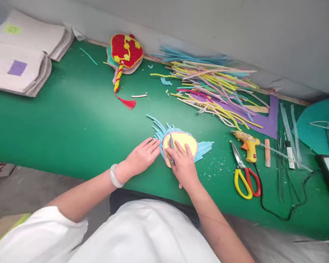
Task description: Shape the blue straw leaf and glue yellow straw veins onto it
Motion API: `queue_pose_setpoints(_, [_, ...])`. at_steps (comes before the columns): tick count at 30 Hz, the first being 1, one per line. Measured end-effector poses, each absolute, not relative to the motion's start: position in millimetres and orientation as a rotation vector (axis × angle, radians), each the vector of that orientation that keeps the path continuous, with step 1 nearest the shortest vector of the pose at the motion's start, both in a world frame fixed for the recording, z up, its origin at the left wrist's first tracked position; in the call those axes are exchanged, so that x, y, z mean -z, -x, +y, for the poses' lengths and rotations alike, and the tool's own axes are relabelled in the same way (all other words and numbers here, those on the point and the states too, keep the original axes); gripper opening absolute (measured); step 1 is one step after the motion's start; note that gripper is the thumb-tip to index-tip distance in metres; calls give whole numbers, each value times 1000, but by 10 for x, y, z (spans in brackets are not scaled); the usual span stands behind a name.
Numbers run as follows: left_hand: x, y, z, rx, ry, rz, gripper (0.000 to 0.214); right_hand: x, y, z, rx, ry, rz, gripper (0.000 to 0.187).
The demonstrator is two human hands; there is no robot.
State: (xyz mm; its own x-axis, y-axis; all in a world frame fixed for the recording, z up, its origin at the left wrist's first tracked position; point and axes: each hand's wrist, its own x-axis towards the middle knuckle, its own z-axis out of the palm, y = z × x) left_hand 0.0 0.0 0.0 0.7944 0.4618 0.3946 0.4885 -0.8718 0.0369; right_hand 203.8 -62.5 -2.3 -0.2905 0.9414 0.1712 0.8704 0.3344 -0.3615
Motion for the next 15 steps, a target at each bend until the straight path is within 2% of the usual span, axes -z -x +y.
queue_pose_setpoints(15, [-3, -149, 3, 635, 2933, -911, 25, 69, -2118, -612, -290, 1602, -2230, 44])
